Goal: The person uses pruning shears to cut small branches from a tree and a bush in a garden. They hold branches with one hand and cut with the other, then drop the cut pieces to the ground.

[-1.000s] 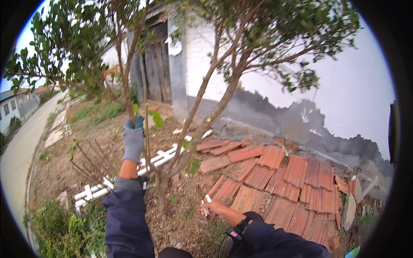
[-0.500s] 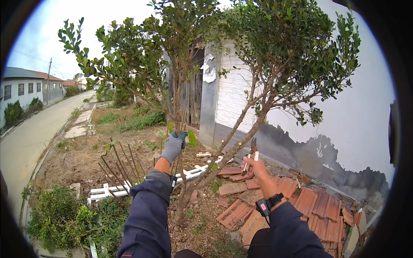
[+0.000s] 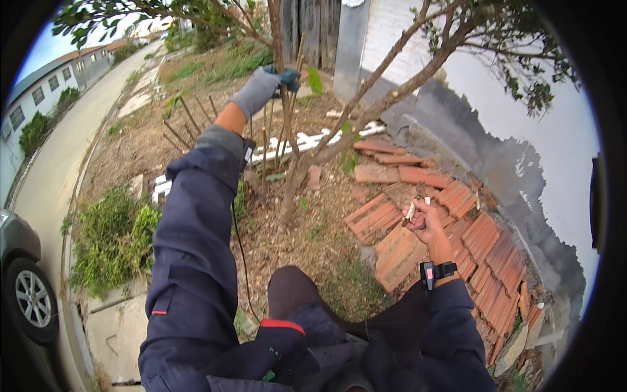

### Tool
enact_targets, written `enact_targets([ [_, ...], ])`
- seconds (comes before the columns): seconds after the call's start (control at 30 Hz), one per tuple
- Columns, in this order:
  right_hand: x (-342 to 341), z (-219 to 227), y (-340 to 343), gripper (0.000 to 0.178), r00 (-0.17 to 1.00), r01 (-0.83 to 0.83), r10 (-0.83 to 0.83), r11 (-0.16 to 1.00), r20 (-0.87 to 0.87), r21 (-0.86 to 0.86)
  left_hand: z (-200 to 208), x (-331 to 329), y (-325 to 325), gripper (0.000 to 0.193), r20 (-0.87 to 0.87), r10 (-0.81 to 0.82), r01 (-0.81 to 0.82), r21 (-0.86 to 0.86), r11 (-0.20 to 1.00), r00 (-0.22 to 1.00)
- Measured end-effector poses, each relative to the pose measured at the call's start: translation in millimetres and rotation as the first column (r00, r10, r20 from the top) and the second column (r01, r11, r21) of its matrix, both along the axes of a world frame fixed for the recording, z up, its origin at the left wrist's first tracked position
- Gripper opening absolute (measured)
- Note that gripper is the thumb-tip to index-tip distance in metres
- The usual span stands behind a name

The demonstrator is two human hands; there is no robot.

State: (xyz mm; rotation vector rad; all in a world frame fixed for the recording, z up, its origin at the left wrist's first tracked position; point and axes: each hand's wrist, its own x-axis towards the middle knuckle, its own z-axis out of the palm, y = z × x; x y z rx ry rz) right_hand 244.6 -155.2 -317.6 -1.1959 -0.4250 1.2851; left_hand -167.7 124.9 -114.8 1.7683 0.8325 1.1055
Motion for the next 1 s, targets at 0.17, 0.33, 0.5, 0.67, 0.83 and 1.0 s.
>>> enact_targets([
  [0.17, 25, -70, -23, 0.015, 0.968, -0.107, 0.094, 0.993, -0.231, -0.043, -5, 4, -16, 0.030, -0.030, -0.020, 0.022, 0.055, 0.998, 0.999],
  [0.33, 51, -127, -34, 0.018, 0.933, -0.140, 0.087, 0.981, -0.350, -0.131, -9, 15, -18, 0.032, 0.036, 0.043, -0.045, 0.058, 0.997, 0.998],
  [0.5, 73, -162, -29, 0.017, 0.956, -0.106, 0.023, 0.956, -0.293, -0.272, -10, 26, -10, 0.031, 0.089, 0.084, -0.090, 0.063, 0.994, 0.993],
  [0.67, 91, -178, -12, 0.016, 0.916, -0.273, 0.194, 0.943, -0.350, -0.192, -17, 36, 9, 0.029, 0.151, 0.155, -0.169, 0.082, 0.982, 0.976],
  [0.83, 99, -187, 3, 0.014, 0.904, -0.358, 0.301, 0.921, -0.304, -0.153, -16, 46, 18, 0.031, 0.180, 0.176, -0.195, 0.097, 0.976, 0.968],
  [1.0, 102, -190, 11, 0.016, 0.907, -0.340, 0.285, 0.930, -0.309, -0.140, -11, 56, 18, 0.036, 0.168, 0.230, -0.247, 0.091, 0.965, 0.959],
])
